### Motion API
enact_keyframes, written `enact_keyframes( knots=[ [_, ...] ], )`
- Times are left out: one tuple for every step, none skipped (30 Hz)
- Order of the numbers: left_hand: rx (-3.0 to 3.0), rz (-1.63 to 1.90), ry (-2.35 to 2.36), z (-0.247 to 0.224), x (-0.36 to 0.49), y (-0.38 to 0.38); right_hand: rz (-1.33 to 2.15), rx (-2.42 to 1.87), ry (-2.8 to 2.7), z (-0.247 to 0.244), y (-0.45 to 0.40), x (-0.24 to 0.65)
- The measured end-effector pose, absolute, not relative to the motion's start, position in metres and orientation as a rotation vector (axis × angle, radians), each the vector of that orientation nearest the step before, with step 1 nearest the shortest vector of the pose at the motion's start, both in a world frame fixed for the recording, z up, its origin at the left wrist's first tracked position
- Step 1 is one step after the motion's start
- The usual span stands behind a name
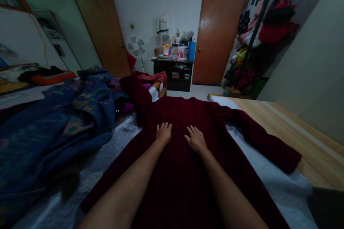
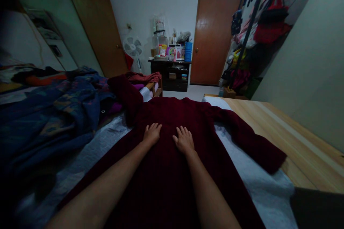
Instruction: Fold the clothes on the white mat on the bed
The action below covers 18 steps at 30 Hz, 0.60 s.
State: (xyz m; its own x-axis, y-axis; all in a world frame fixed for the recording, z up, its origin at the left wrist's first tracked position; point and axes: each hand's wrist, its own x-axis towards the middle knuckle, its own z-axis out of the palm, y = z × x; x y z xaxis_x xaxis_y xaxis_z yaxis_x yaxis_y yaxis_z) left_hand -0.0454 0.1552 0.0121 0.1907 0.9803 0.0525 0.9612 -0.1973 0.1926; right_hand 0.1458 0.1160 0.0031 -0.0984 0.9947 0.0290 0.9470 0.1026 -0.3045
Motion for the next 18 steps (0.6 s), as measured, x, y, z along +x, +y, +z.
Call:
enact_keyframes(
  knots=[
    [2.348,0.255,1.856,0.013,-0.040,0.150,0.303,-1.939,-2.151,0.002,0.111,0.147],
    [2.355,0.257,1.812,0.013,-0.033,0.145,0.299,-1.939,-2.149,0.002,0.107,0.148],
    [2.355,0.259,1.774,0.013,-0.027,0.138,0.292,-1.938,-2.146,0.001,0.102,0.150],
    [2.352,0.261,1.743,0.013,-0.021,0.132,0.282,-1.935,-2.144,0.001,0.098,0.151],
    [2.346,0.256,1.713,0.013,-0.016,0.124,0.267,-1.924,-2.143,0.000,0.093,0.152],
    [2.338,0.242,1.685,0.012,-0.011,0.117,0.250,-1.908,-2.143,0.000,0.089,0.154],
    [2.329,0.221,1.659,0.011,-0.008,0.109,0.237,-1.890,-2.145,0.000,0.084,0.155],
    [2.324,0.199,1.638,0.010,-0.007,0.101,0.229,-1.873,-2.147,0.000,0.080,0.157],
    [2.329,0.184,1.622,0.009,-0.006,0.094,0.224,-1.857,-2.149,0.000,0.076,0.158],
    [2.347,0.185,1.615,0.008,-0.007,0.087,0.221,-1.844,-2.147,0.001,0.071,0.159],
    [2.379,0.204,1.613,0.006,-0.008,0.081,0.218,-1.836,-2.142,0.001,0.068,0.160],
    [2.422,0.241,1.614,0.005,-0.010,0.077,0.215,-1.832,-2.132,0.002,0.064,0.161],
    [2.465,0.290,1.613,0.003,-0.012,0.073,0.213,-1.830,-2.118,0.002,0.060,0.161],
    [2.501,0.343,1.613,0.001,-0.014,0.070,0.217,-1.834,-2.099,0.002,0.057,0.160],
    [2.524,0.391,1.613,0.000,-0.016,0.068,0.232,-1.843,-2.077,0.002,0.053,0.158],
    [2.537,0.432,1.609,-0.001,-0.017,0.067,0.258,-1.857,-2.052,0.002,0.050,0.156],
    [2.544,0.462,1.596,-0.001,-0.018,0.067,0.291,-1.874,-2.027,0.002,0.046,0.154],
    [2.551,0.482,1.575,-0.001,-0.018,0.066,0.330,-1.893,-2.003,0.002,0.043,0.151]
  ],
)
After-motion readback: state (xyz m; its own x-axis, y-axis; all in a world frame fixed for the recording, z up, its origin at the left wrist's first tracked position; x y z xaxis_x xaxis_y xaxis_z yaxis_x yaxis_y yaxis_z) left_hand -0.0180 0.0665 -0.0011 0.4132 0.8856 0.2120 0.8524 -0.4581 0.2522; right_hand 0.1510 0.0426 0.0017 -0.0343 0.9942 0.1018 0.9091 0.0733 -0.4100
